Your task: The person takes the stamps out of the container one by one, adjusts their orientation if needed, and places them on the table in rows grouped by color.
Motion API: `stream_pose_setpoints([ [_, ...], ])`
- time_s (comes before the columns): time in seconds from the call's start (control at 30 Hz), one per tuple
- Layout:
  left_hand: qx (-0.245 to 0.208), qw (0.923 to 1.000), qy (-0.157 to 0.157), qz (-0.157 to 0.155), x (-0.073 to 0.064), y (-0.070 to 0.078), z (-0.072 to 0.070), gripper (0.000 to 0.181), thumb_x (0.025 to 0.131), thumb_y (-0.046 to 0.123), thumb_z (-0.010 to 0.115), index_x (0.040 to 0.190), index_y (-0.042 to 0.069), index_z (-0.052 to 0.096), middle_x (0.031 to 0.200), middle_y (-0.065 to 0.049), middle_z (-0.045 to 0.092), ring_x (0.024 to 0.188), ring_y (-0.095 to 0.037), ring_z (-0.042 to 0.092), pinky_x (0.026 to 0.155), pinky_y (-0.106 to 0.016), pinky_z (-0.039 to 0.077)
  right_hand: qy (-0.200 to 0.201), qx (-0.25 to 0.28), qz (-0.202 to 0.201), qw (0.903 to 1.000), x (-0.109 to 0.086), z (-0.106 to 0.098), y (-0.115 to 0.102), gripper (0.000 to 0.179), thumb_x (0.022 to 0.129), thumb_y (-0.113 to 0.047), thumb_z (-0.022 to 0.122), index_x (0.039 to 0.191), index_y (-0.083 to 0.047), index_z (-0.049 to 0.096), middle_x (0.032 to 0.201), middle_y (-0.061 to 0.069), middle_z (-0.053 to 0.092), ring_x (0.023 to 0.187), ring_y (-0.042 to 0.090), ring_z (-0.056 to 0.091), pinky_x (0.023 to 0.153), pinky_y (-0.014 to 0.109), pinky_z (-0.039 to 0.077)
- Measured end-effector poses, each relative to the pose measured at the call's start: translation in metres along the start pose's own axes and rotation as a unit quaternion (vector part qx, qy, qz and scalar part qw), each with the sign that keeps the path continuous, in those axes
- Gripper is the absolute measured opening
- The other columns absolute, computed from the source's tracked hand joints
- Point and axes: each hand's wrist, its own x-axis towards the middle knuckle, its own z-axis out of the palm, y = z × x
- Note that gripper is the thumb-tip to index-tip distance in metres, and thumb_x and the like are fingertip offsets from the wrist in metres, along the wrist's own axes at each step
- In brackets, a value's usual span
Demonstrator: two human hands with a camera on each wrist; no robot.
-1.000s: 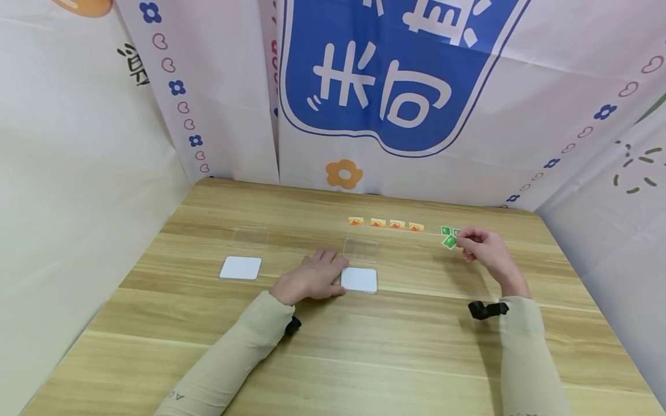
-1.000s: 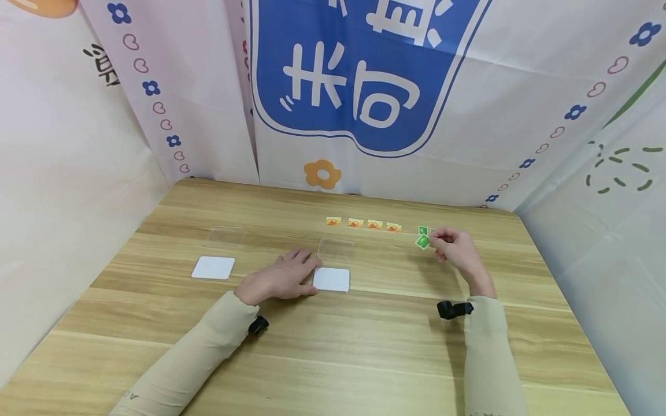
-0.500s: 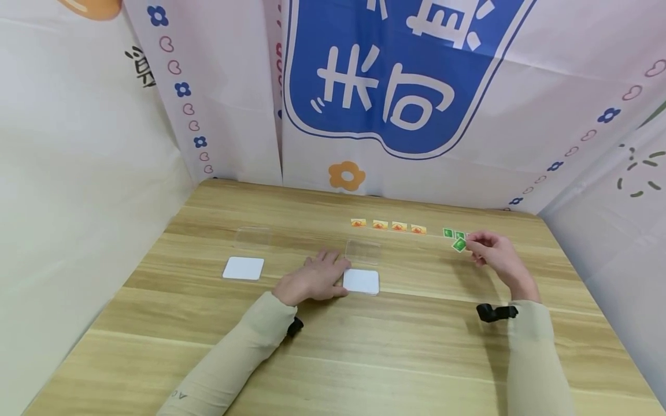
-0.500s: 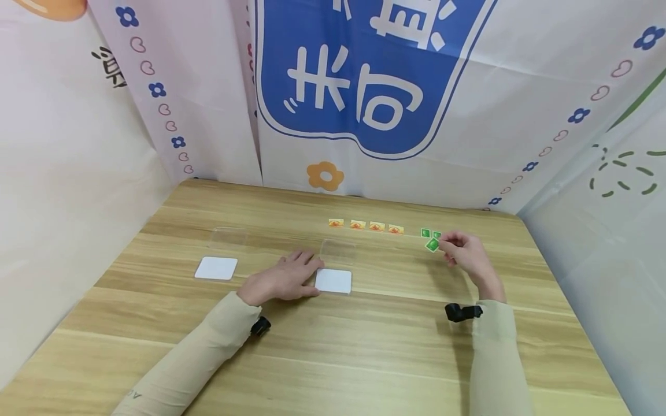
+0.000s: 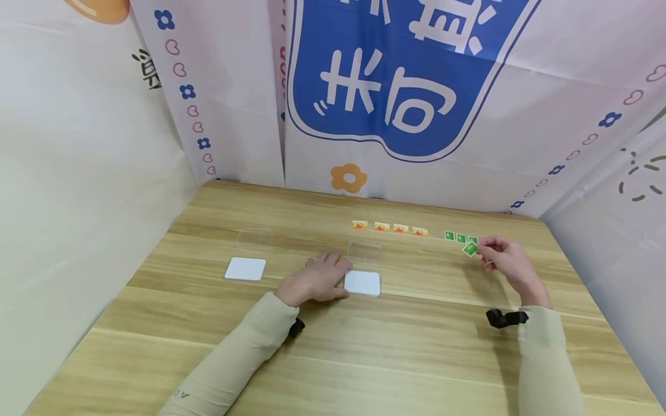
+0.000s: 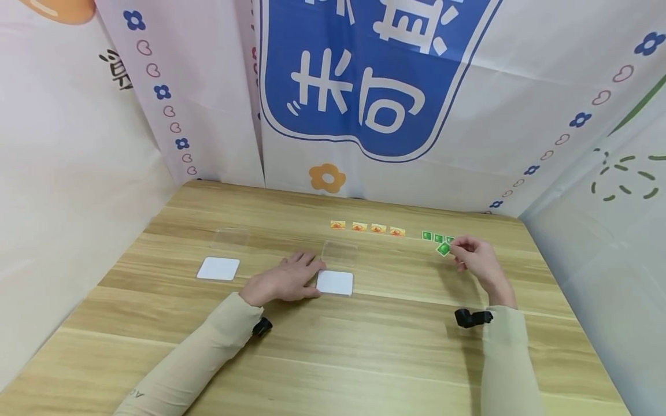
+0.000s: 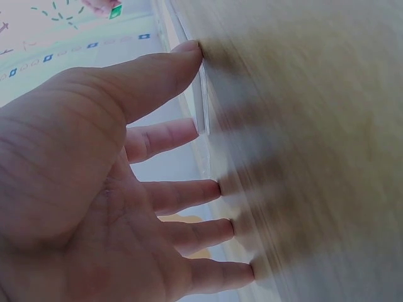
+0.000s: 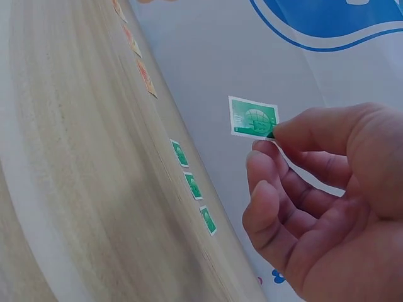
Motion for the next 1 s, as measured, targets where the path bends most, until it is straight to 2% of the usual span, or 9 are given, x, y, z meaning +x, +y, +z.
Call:
stream_pose_setpoints([
  [0.13, -0.001, 1.0, 0.002, 0.002, 0.0, 0.0, 0.0, 0.054, 0.093, 0.041, 0.065, 0.138, 0.017, 0.048, 0.154, -0.016, 0.034, 0.145, -0.044, 0.026, 0.11, -0.068, 0.029, -0.001, -0.001, 0.001, 1.0, 0.0, -0.002, -0.001, 0.036, 0.101, -0.022, 0.056, 0.122, 0.006, 0.05, 0.09, -0.007, 0.064, 0.077, 0.009, 0.06, 0.063, 0.024, 0.054],
  [0.37, 0.001, 1.0, 0.004, 0.005, -0.001, 0.0, 0.0, 0.053, 0.093, 0.041, 0.065, 0.138, 0.017, 0.048, 0.153, -0.016, 0.035, 0.145, -0.044, 0.026, 0.11, -0.067, 0.029, -0.001, -0.019, 0.002, 0.9998, 0.004, -0.007, -0.001, 0.037, 0.102, -0.021, 0.053, 0.124, 0.009, 0.048, 0.083, -0.017, 0.06, 0.076, 0.006, 0.061, 0.063, 0.024, 0.054],
  [1.0, -0.004, 0.9999, 0.01, 0.006, -0.005, 0.0, 0.0, 0.051, 0.093, 0.039, 0.066, 0.136, 0.016, 0.049, 0.153, -0.016, 0.036, 0.145, -0.045, 0.026, 0.109, -0.068, 0.029, -0.001, -0.047, -0.006, 0.9989, 0.011, -0.019, -0.002, 0.038, 0.1, -0.019, 0.056, 0.123, 0.011, 0.05, 0.079, -0.016, 0.06, 0.069, 0.005, 0.058, 0.062, 0.025, 0.055],
])
